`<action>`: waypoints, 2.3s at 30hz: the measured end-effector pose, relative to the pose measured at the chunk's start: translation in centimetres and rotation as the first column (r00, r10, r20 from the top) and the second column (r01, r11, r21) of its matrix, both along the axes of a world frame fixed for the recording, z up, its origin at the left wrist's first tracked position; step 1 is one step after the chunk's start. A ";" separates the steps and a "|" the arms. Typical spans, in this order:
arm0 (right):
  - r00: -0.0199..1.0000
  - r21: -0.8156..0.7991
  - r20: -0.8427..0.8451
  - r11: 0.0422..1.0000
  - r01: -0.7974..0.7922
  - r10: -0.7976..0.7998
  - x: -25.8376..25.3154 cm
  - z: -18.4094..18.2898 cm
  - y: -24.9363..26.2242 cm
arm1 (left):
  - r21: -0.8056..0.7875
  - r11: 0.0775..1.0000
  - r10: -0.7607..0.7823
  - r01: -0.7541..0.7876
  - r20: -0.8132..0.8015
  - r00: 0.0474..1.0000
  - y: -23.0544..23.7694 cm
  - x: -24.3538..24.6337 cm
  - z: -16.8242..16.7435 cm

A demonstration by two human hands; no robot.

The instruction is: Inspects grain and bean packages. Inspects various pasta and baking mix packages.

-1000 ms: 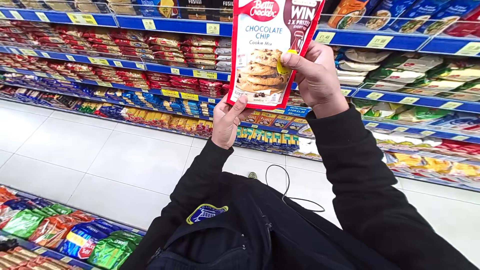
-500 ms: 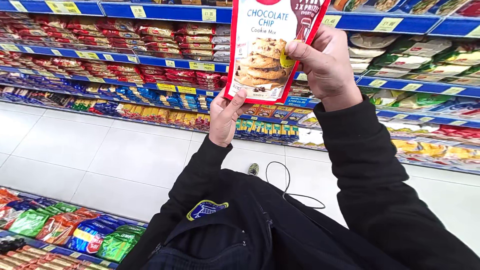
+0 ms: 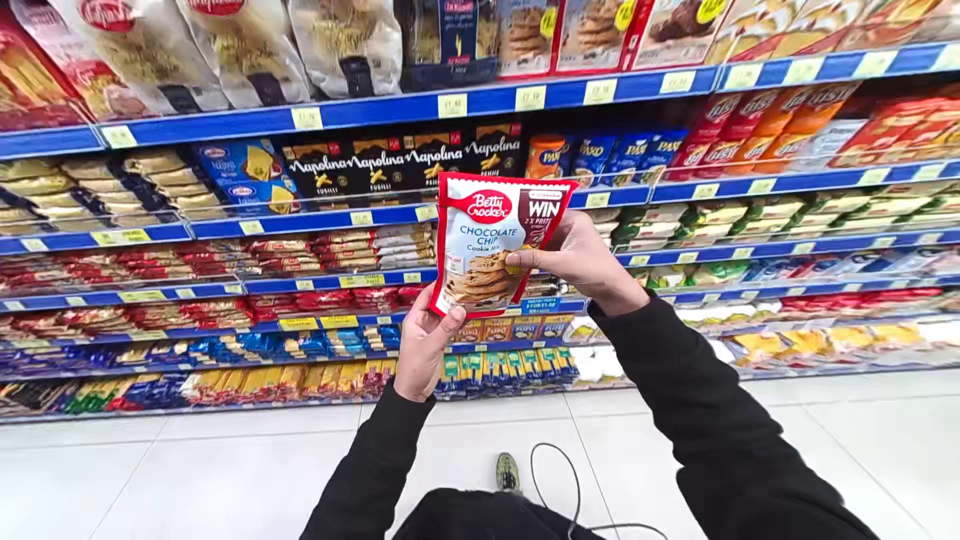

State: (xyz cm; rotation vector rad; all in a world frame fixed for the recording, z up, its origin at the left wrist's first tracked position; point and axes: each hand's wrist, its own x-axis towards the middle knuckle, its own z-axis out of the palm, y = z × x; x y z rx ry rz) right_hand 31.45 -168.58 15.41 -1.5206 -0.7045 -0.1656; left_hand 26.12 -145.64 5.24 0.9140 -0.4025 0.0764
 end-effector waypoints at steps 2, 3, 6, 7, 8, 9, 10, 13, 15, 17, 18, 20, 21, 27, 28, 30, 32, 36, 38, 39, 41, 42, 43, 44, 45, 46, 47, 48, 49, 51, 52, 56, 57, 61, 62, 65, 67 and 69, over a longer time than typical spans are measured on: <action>0.991 -0.024 0.113 0.997 0.068 -0.065 1.0 1.7 -1.4 | 0.087 0.996 0.002 -0.007 0.048 0.999 -1.0 1.7 0.6; 0.979 -0.024 0.172 0.994 0.110 -0.104 1.6 2.7 -2.1 | 0.160 0.987 0.015 -0.025 0.066 0.998 -1.5 2.2 0.6; 0.896 0.022 0.381 0.971 0.239 -0.229 4.7 6.8 -4.9 | 0.311 0.950 -0.019 -0.018 0.118 0.993 -2.7 2.4 0.3; 0.855 0.051 0.439 0.958 0.283 -0.276 6.2 8.4 -5.9 | 0.336 0.942 -0.043 -0.003 0.132 0.990 -3.0 2.4 0.1; 0.812 0.083 0.488 0.944 0.320 -0.319 7.8 10.1 -6.8 | 0.343 0.939 -0.070 0.022 0.130 0.989 -3.3 2.4 -0.2; 0.770 0.114 0.536 0.933 0.341 -0.347 9.5 11.8 -7.7 | 0.339 0.939 -0.099 0.051 0.127 0.987 -3.6 2.4 -0.6; 0.737 0.144 0.569 0.927 0.347 -0.364 11.3 13.5 -8.5 | 0.335 0.940 -0.117 0.069 0.126 0.985 -3.8 2.6 -0.9; 0.678 0.173 0.626 0.916 0.361 -0.386 17.4 18.2 -10.3 | 0.330 0.942 -0.113 0.063 0.136 0.984 -4.4 3.3 -1.4; 0.663 0.145 0.652 0.919 0.367 -0.367 20.9 20.2 -11.1 | 0.340 0.940 -0.095 0.041 0.143 0.985 -4.7 3.5 -1.6; 0.670 0.095 0.656 0.919 0.383 -0.347 23.8 21.4 -11.5 | 0.340 0.940 -0.085 0.032 0.141 0.986 -5.1 3.9 -1.8; 0.680 0.070 0.656 0.923 0.377 -0.327 25.0 21.8 -11.6 | 0.341 0.940 -0.084 0.031 0.141 0.987 -5.3 4.1 -1.9; 0.699 0.023 0.652 0.930 0.367 -0.292 26.9 21.9 -11.7 | 0.333 0.942 -0.087 0.035 0.144 0.986 -5.7 4.5 -2.3; 0.710 0.012 0.648 0.935 0.355 -0.278 27.9 21.8 -11.8 | 0.328 0.944 -0.082 0.029 0.148 0.986 -5.9 4.8 -2.5; 0.764 -0.102 0.591 0.915 0.389 -0.259 32.8 20.6 -12.6 | 0.319 0.948 -0.050 0.016 0.098 0.994 -7.7 6.6 -3.5; 0.782 -0.137 0.578 0.917 0.375 -0.234 32.9 20.5 -12.6 | 0.324 0.946 -0.052 0.021 0.088 0.995 -7.8 6.8 -3.5; 0.824 -0.170 0.523 0.920 0.353 -0.219 33.4 20.1 -12.7 | 0.334 0.942 -0.058 0.031 0.070 0.996 -8.2 7.2 -3.6; 0.862 -0.155 0.460 0.936 0.317 -0.216 34.5 19.7 -12.9 | 0.333 0.941 -0.078 0.056 0.054 0.995 -8.5 7.4 -3.8; 0.839 -0.175 0.439 0.885 0.431 -0.321 35.9 19.2 -13.3 | 0.310 0.948 -0.087 0.071 0.039 0.995 -9.4 8.0 -4.1; 0.801 -0.193 0.454 0.835 0.516 -0.391 35.3 19.1 -13.0 | 0.308 0.949 -0.081 0.065 0.038 0.996 -9.6 7.9 -4.1; 0.770 -0.199 0.473 0.800 0.566 -0.427 34.9 19.0 -12.8 | 0.302 0.951 -0.082 0.066 0.041 0.996 -9.7 8.0 -4.2; 0.673 -0.179 0.543 0.714 0.677 -0.502 34.3 18.6 -12.6 | 0.288 0.955 -0.080 0.066 0.037 0.996 -9.8 8.0 -4.3; 0.613 -0.148 0.592 0.678 0.720 -0.523 33.7 18.2 -12.6 | 0.283 0.957 -0.079 0.066 0.035 0.996 -9.8 7.9 -4.3; 0.568 -0.118 0.635 0.661 0.741 -0.523 32.6 17.9 -12.7 | 0.278 0.958 -0.085 0.073 0.031 0.996 -9.9 7.8 -4.3; 0.531 -0.091 0.670 0.653 0.752 -0.518 31.0 17.5 -12.9 | 0.273 0.958 -0.095 0.084 0.027 0.995 -10.0 7.8 -4.3; 0.519 -0.064 0.685 0.667 0.742 -0.512 29.1 16.8 -13.2 | 0.266 0.959 -0.110 0.101 0.020 0.994 -10.1 7.6 -4.4; 0.506 -0.010 0.687 0.690 0.724 -0.521 27.4 15.6 -13.5 | 0.265 0.957 -0.122 0.114 0.015 0.992 -10.2 7.5 -4.5; 0.492 0.072 0.676 0.714 0.697 -0.549 25.7 14.1 -13.5 | 0.273 0.955 -0.126 0.116 0.020 0.992 -10.3 7.5 -4.6; 0.510 0.149 0.643 0.746 0.649 -0.572 23.8 12.2 -13.3 | 0.283 0.953 -0.124 0.111 0.029 0.992 -10.3 7.4 -4.6; 0.574 0.184 0.597 0.792 0.582 -0.560 21.6 9.8 -13.1 | 0.295 0.950 -0.119 0.104 0.036 0.992 -10.3 7.1 -4.6; 0.725 0.190 0.487 0.869 0.456 -0.487 17.0 4.0 -12.3 | 0.313 0.945 -0.118 0.098 0.047 0.992 -9.9 6.3 -4.6; 0.791 0.173 0.428 0.898 0.404 -0.438 14.9 0.9 -11.7 | 0.319 0.942 -0.122 0.099 0.052 0.991 -9.5 6.0 -4.7; 0.921 0.093 0.253 0.955 0.281 -0.296 7.6 -11.5 -8.1 | 0.275 0.958 -0.085 0.082 -0.001 0.996 -7.5 4.1 -5.6; 0.931 0.099 0.198 0.951 0.292 -0.306 5.9 -14.1 -7.3 | 0.250 0.964 -0.082 0.085 -0.022 0.996 -6.9 3.5 -5.7; 0.924 0.143 -0.111 0.914 0.380 -0.367 -1.0 -21.7 -3.5 | 0.183 0.971 -0.138 0.157 -0.110 0.984 -4.4 0.7 -6.5; 0.922 0.135 -0.155 0.917 0.375 -0.354 -2.7 -22.6 -2.6 | 0.184 0.968 -0.150 0.171 -0.121 0.981 -3.8 0.0 -6.7; 0.920 0.154 -0.266 0.930 0.334 -0.287 -7.0 -24.0 0.8 | 0.202 0.965 -0.142 0.170 -0.146 0.979 -1.8 -2.3 -7.3; 0.923 0.125 -0.274 0.942 0.313 -0.270 -9.1 -24.7 2.4 | 0.184 0.971 -0.124 0.151 -0.150 0.981 -1.1 -3.5 -8.2; 0.923 0.084 -0.263 0.947 0.312 -0.281 -11.0 -25.0 3.5 | 0.174 0.972 -0.133 0.158 -0.149 0.980 -0.4 -4.9 -9.0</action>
